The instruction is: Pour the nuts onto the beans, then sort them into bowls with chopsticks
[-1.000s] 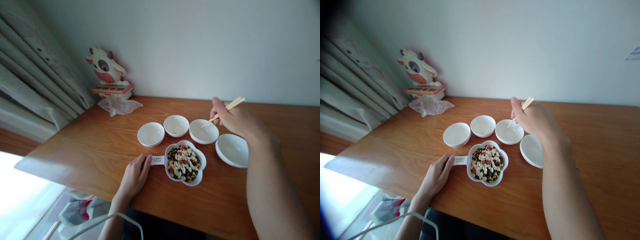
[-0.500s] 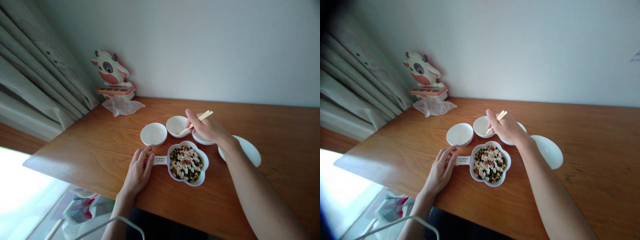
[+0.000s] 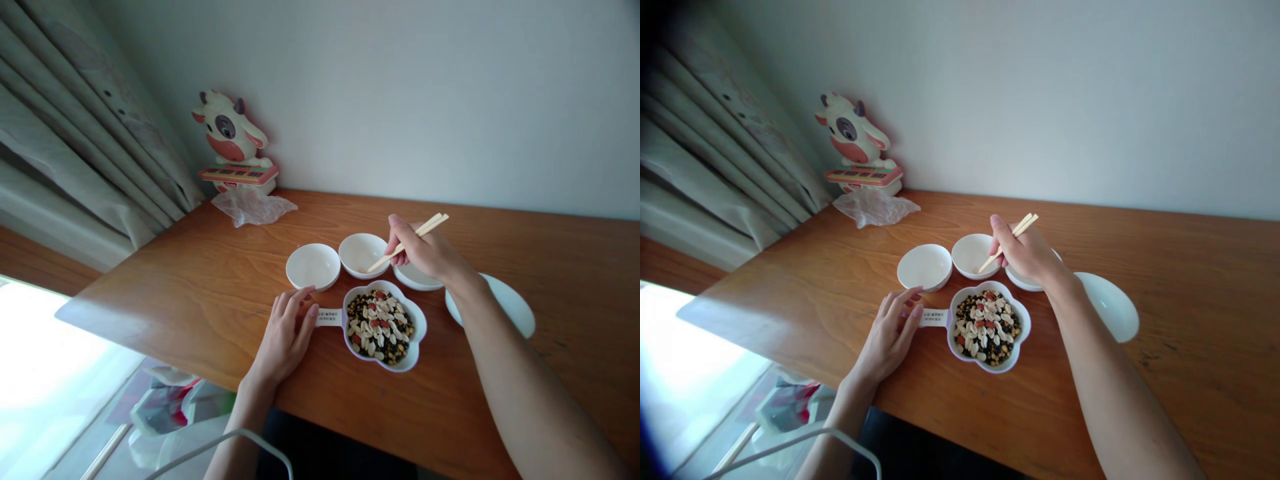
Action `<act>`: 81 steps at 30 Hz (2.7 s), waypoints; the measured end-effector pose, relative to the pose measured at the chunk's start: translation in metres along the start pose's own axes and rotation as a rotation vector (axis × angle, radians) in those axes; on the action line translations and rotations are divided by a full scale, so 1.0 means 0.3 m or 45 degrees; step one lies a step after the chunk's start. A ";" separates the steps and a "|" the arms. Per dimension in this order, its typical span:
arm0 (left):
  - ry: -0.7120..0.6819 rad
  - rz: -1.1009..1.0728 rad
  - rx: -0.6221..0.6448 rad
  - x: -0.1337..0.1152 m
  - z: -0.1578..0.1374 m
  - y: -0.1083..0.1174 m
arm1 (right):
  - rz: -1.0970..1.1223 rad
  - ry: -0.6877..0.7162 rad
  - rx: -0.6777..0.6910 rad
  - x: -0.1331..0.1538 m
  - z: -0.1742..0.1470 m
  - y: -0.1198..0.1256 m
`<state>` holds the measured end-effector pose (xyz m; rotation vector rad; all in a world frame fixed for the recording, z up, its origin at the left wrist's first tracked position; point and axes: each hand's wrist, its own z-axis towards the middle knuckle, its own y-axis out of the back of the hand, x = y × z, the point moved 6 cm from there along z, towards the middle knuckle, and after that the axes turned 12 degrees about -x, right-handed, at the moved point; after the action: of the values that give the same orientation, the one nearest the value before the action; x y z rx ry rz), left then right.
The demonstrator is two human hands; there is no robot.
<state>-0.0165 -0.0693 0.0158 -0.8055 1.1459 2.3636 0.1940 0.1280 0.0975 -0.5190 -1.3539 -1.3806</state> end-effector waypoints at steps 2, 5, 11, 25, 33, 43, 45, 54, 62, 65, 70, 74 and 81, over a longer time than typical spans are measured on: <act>0.000 -0.021 -0.011 -0.001 0.000 0.004 | 0.012 -0.005 0.019 0.003 -0.003 -0.002; 0.014 -0.051 -0.003 -0.001 -0.001 0.008 | 0.016 -0.008 0.048 0.011 -0.008 -0.006; 0.010 -0.062 0.003 -0.005 -0.004 0.013 | -0.047 0.010 0.089 0.039 -0.015 0.011; -0.030 -0.053 -0.049 -0.004 -0.025 0.012 | -0.391 0.084 -0.175 0.173 -0.080 0.233; 0.295 0.084 -0.007 0.045 -0.034 0.009 | -0.365 0.157 -0.054 0.240 -0.124 0.194; 0.194 0.103 0.212 0.020 -0.032 -0.024 | -0.449 0.160 0.025 0.213 -0.113 0.170; 0.180 0.110 0.217 0.019 -0.037 -0.019 | -0.458 0.169 0.028 0.211 -0.115 0.171; 0.180 0.187 0.093 0.039 -0.042 0.012 | -0.421 0.127 0.088 0.219 -0.131 0.150; 0.020 0.032 0.306 -0.039 -0.036 -0.015 | -0.426 0.110 0.142 0.213 -0.131 0.126; -0.037 0.047 0.314 -0.040 -0.038 -0.023 | -0.464 0.127 0.131 0.214 -0.136 0.127; -0.008 0.013 0.309 -0.022 -0.033 -0.033 | -0.466 0.140 0.145 0.219 -0.142 0.114; 0.058 -0.026 0.381 -0.033 -0.023 -0.043 | -0.464 0.160 0.172 0.238 -0.144 0.108; 0.083 -0.095 0.437 -0.084 -0.014 -0.059 | -0.530 0.168 0.146 0.248 -0.156 0.158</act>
<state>0.0140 -0.0648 0.0198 -0.7912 1.4683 2.0151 0.2282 0.0689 0.1703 -0.0662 -1.4743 -1.6255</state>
